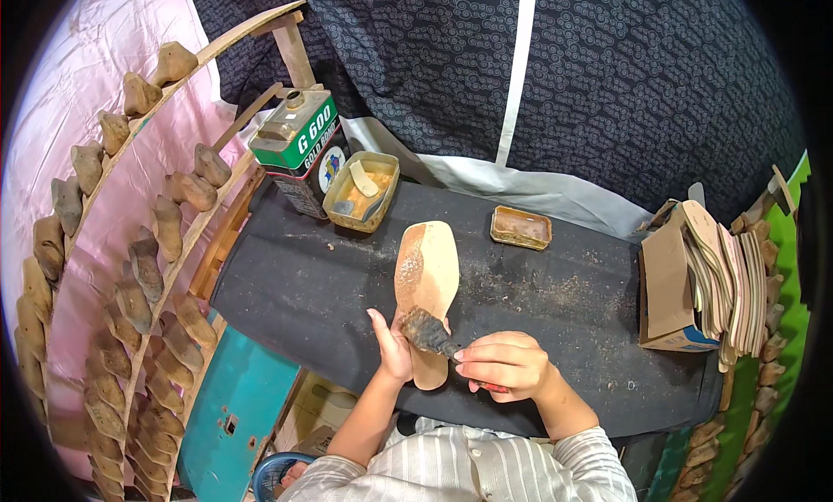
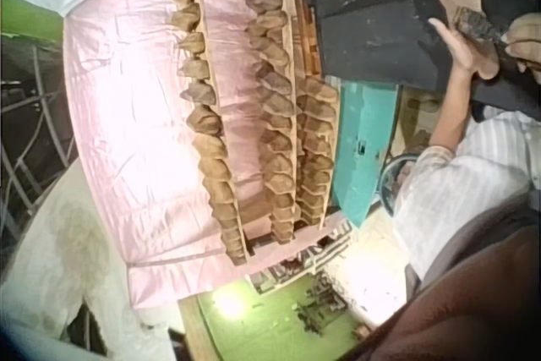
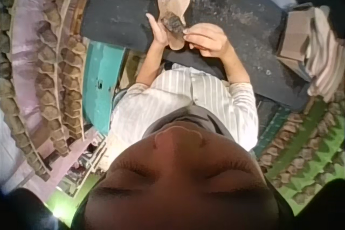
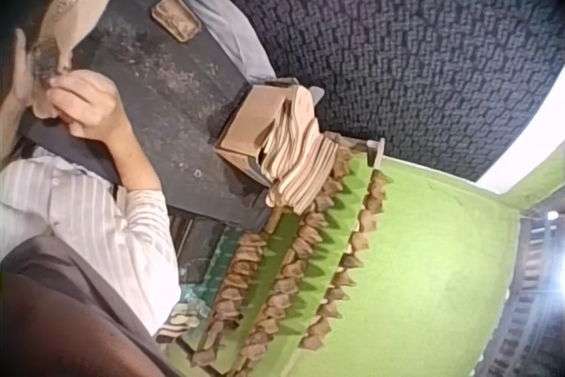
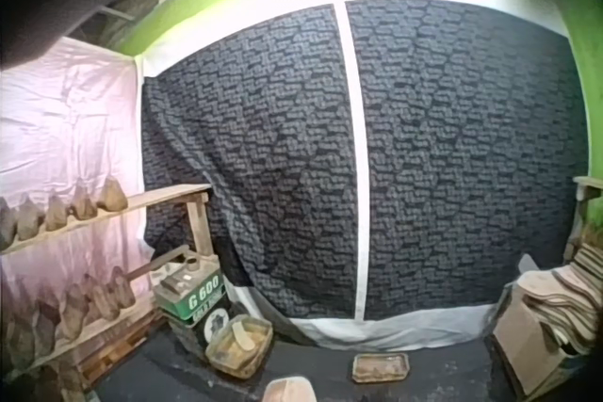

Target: The person takes shoe soles from a box, applies adhesive onto them using a brush, and places the glued soles into a basket.

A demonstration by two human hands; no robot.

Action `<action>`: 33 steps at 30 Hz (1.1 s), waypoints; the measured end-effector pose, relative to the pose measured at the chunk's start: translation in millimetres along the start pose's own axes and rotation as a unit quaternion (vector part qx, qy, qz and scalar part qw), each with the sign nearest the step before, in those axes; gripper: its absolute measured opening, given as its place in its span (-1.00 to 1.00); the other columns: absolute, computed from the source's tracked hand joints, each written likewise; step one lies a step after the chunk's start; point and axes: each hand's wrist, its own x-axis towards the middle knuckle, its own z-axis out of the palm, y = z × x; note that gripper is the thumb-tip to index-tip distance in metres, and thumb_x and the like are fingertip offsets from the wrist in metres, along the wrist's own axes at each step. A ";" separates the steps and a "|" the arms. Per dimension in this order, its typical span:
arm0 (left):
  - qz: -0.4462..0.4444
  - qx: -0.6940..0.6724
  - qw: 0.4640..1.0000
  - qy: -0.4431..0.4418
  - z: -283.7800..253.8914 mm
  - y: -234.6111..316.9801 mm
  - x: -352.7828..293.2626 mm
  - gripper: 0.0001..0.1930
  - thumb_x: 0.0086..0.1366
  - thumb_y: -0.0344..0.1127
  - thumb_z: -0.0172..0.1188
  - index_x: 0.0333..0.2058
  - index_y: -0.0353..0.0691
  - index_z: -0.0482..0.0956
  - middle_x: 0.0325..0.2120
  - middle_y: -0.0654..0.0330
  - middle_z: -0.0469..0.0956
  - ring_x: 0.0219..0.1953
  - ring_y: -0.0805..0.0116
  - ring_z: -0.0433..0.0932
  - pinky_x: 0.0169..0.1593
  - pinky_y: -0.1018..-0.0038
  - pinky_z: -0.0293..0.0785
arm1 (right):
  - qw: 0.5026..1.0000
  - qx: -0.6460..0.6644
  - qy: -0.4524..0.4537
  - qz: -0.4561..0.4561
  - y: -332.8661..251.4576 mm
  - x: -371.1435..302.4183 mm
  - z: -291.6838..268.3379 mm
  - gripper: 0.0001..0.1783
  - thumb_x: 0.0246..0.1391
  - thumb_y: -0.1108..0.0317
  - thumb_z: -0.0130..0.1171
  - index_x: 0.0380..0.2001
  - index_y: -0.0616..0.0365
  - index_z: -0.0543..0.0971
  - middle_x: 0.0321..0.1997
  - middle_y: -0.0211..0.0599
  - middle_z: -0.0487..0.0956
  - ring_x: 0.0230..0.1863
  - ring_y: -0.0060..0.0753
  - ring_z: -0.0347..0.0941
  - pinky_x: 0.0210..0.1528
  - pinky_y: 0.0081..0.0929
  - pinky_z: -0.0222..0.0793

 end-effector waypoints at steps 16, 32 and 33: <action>0.046 -0.052 0.998 -0.005 -0.5 7.7 12.3 0.00 0.05 0.58 -0.67 -0.06 -0.26 0.32 -0.43 0.01 0.48 -0.45 0.19 0.49 -0.35 0.31 0.48 | 1.000 0.022 -0.006 -0.016 5.2 0.6 -0.9 -0.76 -0.20 0.42 0.21 -0.36 0.23 0.59 -0.19 -0.14 0.55 -0.32 -0.19 0.55 -0.34 -0.42 0.51; 0.015 -0.090 0.995 -0.048 -14.8 9.9 3.6 -0.16 0.19 0.45 -0.58 -0.04 -0.18 0.33 -0.47 0.05 0.46 -0.47 0.22 0.48 -0.37 0.31 0.46 | 0.974 -0.073 0.149 0.156 36.2 -10.5 -36.7 -0.66 -0.34 0.76 0.11 -0.39 0.21 0.58 -0.28 -0.14 0.58 -0.37 -0.35 0.56 -0.35 -0.53 0.51; 0.013 -0.090 0.995 -0.050 -15.3 9.0 2.8 -0.16 0.19 0.45 -0.58 -0.04 -0.18 0.33 -0.47 0.05 0.46 -0.47 0.22 0.48 -0.37 0.31 0.46 | 0.952 -0.115 0.182 0.216 41.6 -8.0 -39.7 -0.65 -0.30 0.79 0.06 -0.38 0.21 0.57 -0.29 -0.15 0.58 -0.37 -0.39 0.56 -0.35 -0.56 0.51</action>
